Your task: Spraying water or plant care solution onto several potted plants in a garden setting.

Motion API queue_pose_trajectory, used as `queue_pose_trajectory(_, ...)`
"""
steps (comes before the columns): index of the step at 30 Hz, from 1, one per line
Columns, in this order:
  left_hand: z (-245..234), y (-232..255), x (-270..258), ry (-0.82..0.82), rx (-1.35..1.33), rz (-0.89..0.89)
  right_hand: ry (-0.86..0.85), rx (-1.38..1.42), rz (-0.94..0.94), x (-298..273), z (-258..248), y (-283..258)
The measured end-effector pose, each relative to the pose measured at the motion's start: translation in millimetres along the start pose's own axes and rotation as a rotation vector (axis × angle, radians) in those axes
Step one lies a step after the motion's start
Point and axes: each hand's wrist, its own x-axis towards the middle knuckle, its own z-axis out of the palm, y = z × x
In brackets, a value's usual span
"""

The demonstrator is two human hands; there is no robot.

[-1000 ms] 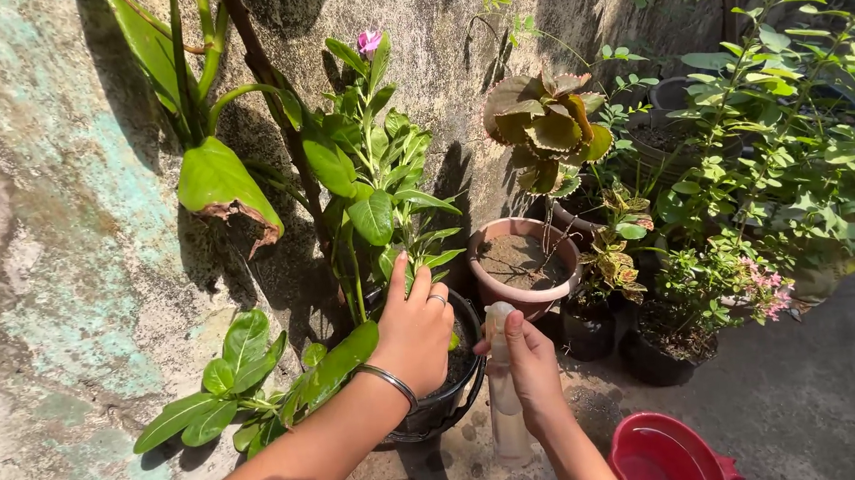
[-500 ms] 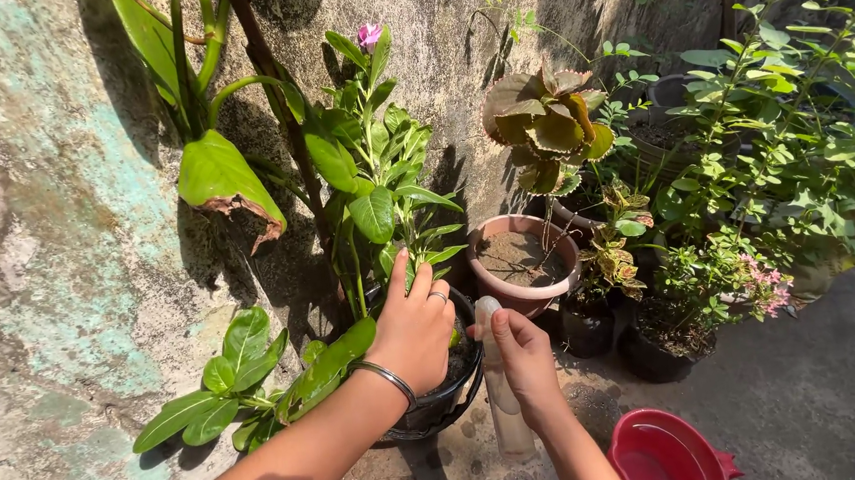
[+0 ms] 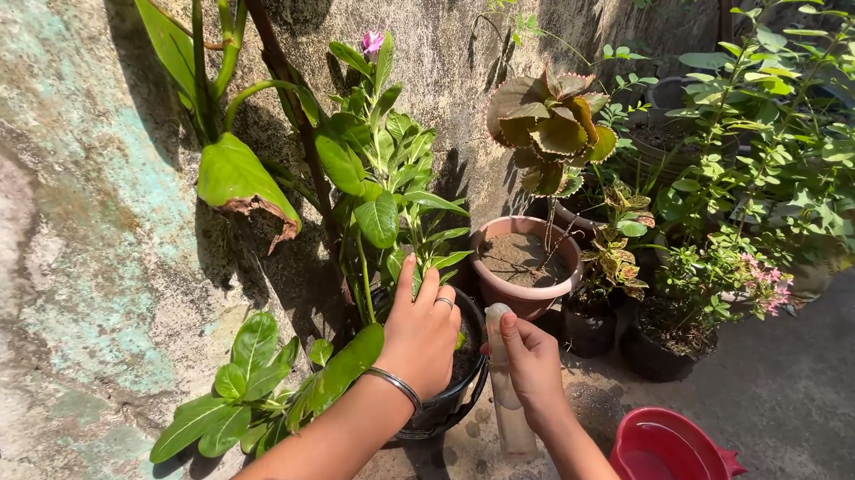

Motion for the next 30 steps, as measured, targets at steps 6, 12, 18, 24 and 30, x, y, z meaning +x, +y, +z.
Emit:
queue_pose_trajectory(6, 5.8, -3.6, -2.7, 0.038, -0.005, 0.019, -0.043, -0.016, -0.018, -16.4, 15.2, -37.1)
queue_pose_trajectory(12, -2.0, -7.1, -2.7, -0.01, 0.002, 0.027, -0.019, -0.082, -0.041, -7.5, 6.7, -7.0)
queue_pose_trajectory(18, -1.4, -7.9, -4.2, 0.021, 0.048, 0.039, -0.057, -0.145, -0.055, -10.8, 11.9, -21.3)
queue_pose_trajectory(24, -5.5, -8.4, -5.6, 0.011, 0.042, 0.044, -0.043, -0.071, -0.089, -17.3, 15.2, -27.0)
queue_pose_trajectory(30, -2.6, -6.6, -4.5, 0.031, 0.063, 0.038, -0.027, -0.076, -0.086, -12.6, 8.8, -7.5)
